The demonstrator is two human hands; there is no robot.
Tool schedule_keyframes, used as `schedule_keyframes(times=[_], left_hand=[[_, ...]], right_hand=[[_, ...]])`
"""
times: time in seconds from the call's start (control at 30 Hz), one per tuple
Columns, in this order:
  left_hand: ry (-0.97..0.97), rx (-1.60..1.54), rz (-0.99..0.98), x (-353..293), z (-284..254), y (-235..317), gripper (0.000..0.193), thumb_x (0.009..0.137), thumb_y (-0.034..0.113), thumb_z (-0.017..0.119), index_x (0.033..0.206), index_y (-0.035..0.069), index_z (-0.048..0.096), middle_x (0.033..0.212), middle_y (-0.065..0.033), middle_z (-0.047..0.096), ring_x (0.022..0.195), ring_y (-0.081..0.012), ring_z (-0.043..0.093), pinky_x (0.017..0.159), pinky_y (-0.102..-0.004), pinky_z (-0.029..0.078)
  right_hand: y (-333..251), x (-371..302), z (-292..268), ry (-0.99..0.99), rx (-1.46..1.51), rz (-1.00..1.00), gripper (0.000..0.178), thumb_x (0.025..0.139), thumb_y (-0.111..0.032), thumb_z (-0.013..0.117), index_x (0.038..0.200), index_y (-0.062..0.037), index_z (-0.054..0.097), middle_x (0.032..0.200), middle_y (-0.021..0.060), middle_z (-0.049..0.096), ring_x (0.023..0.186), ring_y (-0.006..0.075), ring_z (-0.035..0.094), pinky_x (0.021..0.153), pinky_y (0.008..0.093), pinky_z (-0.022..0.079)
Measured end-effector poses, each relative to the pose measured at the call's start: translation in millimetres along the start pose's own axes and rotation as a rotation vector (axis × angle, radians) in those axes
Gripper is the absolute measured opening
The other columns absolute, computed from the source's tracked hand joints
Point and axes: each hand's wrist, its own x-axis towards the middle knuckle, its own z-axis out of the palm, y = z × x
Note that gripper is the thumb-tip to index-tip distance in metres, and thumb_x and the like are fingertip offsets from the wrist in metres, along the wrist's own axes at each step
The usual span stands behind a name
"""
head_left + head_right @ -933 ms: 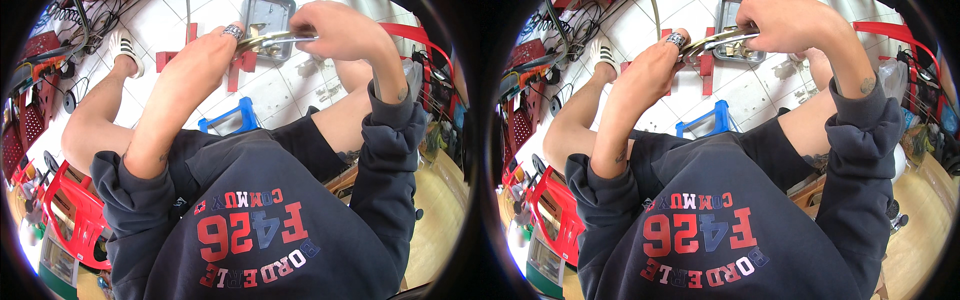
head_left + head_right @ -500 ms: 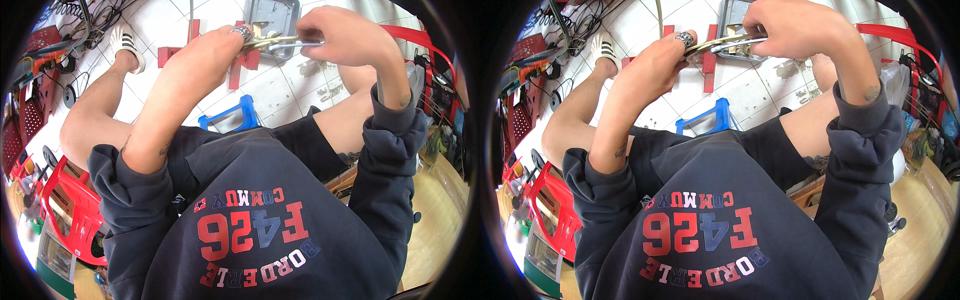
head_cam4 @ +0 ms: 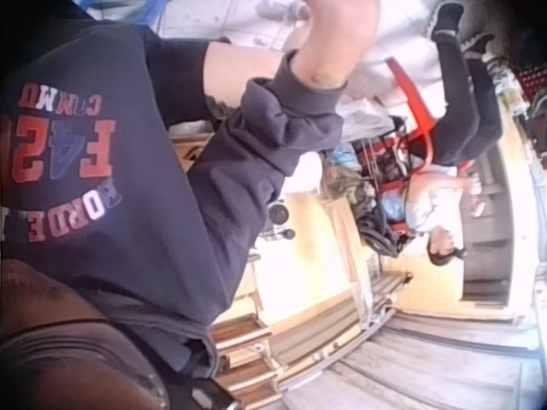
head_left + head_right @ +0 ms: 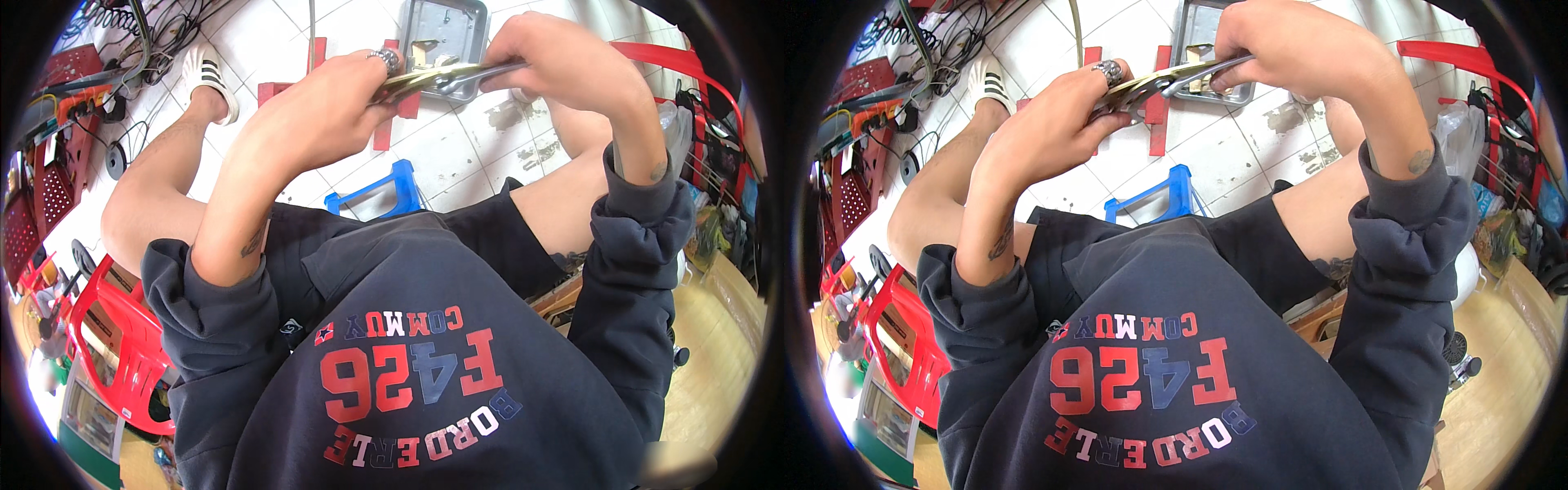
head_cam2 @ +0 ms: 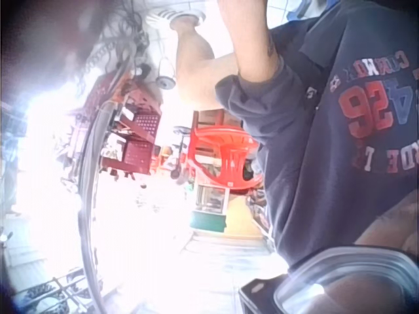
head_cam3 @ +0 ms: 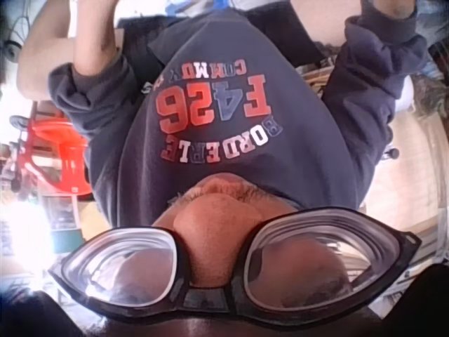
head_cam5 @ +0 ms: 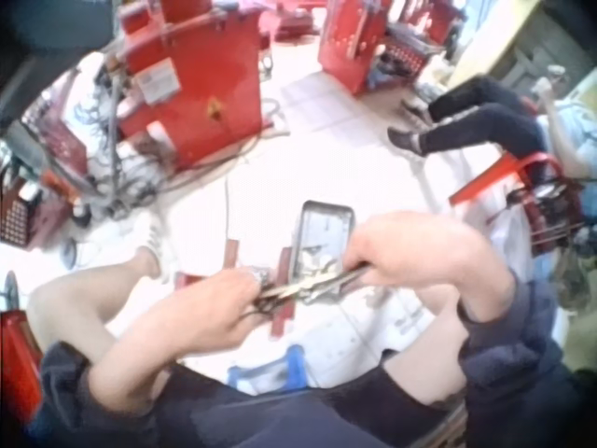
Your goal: The person sits on the floor and uses a wrench to tighten a bolt on a curved metal piece. They then place the metal piece into a red metal jig and continue to tighten the bolt using the wrench.
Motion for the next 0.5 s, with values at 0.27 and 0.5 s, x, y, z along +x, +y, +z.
schedule_keyframes(times=[0.27, 0.5], left_hand=[[0.039, -0.112, 0.002, 5.8, -10.4, 2.3, 0.018, 0.078, 0.001, 0.072, 0.093, -0.003, 0.063, 0.064, -0.0155, 0.052, 0.057, -0.0243, 0.043, 0.057, -0.0346, 0.041], [0.002, -0.119, -0.213, 5.4, -15.7, 3.3, 0.020, 0.076, -0.001, 0.076, 0.092, -0.001, 0.065, 0.070, -0.0115, 0.067, 0.062, -0.0166, 0.061, 0.061, -0.0286, 0.048]], right_hand=[[5.2, -7.9, -10.3, -0.038, 0.017, -0.090, 0.020, 0.083, -0.016, 0.063, 0.094, -0.0003, 0.069, 0.087, 0.0212, 0.067, 0.084, 0.0391, 0.064, 0.076, 0.0444, 0.050], [-3.9, -11.0, -16.6, -0.092, 0.086, -0.151, 0.024, 0.086, -0.022, 0.063, 0.092, 0.0006, 0.068, 0.086, 0.0214, 0.066, 0.086, 0.0402, 0.063, 0.076, 0.0462, 0.050]])
